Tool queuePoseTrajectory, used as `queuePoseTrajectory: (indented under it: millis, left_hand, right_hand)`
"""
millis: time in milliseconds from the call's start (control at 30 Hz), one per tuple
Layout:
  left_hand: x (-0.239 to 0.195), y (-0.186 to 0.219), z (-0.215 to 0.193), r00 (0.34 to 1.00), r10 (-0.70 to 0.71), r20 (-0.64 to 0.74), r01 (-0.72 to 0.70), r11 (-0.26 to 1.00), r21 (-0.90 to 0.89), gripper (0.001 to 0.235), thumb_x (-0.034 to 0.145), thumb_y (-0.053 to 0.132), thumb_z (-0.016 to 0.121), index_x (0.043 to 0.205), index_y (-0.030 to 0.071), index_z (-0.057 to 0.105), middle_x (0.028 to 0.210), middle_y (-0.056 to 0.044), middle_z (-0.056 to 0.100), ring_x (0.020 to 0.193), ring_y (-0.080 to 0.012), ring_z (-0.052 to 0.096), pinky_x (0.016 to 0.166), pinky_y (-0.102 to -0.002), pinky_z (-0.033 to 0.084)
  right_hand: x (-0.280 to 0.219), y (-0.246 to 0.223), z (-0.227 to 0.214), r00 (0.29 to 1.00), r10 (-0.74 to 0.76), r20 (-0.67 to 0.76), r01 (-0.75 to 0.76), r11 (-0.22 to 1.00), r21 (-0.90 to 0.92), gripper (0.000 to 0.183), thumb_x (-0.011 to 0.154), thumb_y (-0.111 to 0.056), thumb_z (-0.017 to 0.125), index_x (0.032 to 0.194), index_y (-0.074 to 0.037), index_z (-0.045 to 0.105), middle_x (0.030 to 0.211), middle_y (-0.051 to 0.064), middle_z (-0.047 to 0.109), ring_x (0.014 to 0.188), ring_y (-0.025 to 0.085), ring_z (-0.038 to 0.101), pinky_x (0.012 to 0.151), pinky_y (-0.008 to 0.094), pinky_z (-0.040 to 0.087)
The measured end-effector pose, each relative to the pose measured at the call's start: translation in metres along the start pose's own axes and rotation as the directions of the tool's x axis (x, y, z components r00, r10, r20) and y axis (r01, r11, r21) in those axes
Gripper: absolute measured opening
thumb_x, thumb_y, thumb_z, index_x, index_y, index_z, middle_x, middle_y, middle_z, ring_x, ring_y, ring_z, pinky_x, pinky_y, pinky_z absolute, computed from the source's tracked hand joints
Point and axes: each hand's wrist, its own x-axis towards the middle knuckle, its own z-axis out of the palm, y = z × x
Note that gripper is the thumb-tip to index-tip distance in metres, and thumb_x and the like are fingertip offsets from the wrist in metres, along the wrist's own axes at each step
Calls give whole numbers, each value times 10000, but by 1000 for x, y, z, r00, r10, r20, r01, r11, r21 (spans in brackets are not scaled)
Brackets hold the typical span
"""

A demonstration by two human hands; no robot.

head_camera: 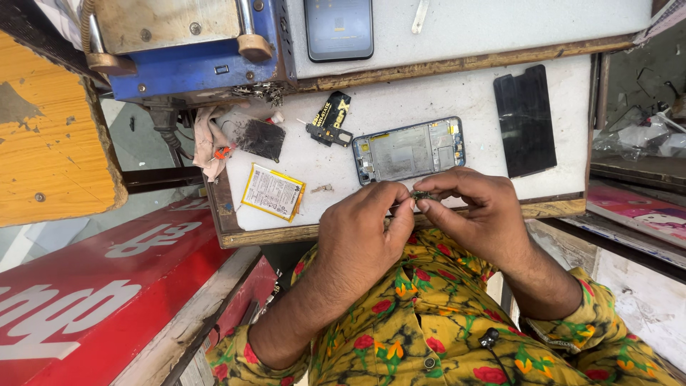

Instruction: The person disassembles a smartphone on a workbench, removes the battery and internal components, and reassembles the device. They handle the phone body, battery, and circuit boards by hand, placing parts on the table and reconnecting them.

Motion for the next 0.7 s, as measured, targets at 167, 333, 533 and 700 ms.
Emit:
queuePoseTrajectory:
  millis: [167,333,533,700]
  left_hand:
    - [-2,5,1,998,35,-46,-35,999,-2,150,947,177,735,1051,87,674,931,-86,732,803,-300,735,663,-409,566]
    - [-3,7,-1,980,145,-133,-146,989,7,133,939,137,750,1055,106,692,954,-70,718,827,-277,740,699,-385,585]
    - [-3,2,6,981,99,-168,-109,993,-51,131,921,100,749,1029,83,676,961,-72,711,842,-293,737,710,-391,584]
    - [-2,1,10,981,79,-179,-98,990,-102,130,918,88,735,1023,70,660,965,-76,711,846,-291,740,712,-381,587]
  right_hand:
    - [-3,3,0,998,8,-62,-11,999,-51,211,898,-33,761,1104,-3,723,1037,87,752,945,118,739,770,263,671]
    - [-4,16,0,997,62,-35,-56,988,144,237,938,-31,741,1166,15,699,1020,80,763,930,88,727,806,237,618]
    - [-6,26,-1,986,160,52,-168,938,301,276,958,-32,699,1226,32,679,993,101,776,911,100,745,791,241,626]
    - [-6,25,1,988,146,53,-155,931,329,300,962,-21,687,1255,34,656,994,103,766,907,99,737,803,241,633]
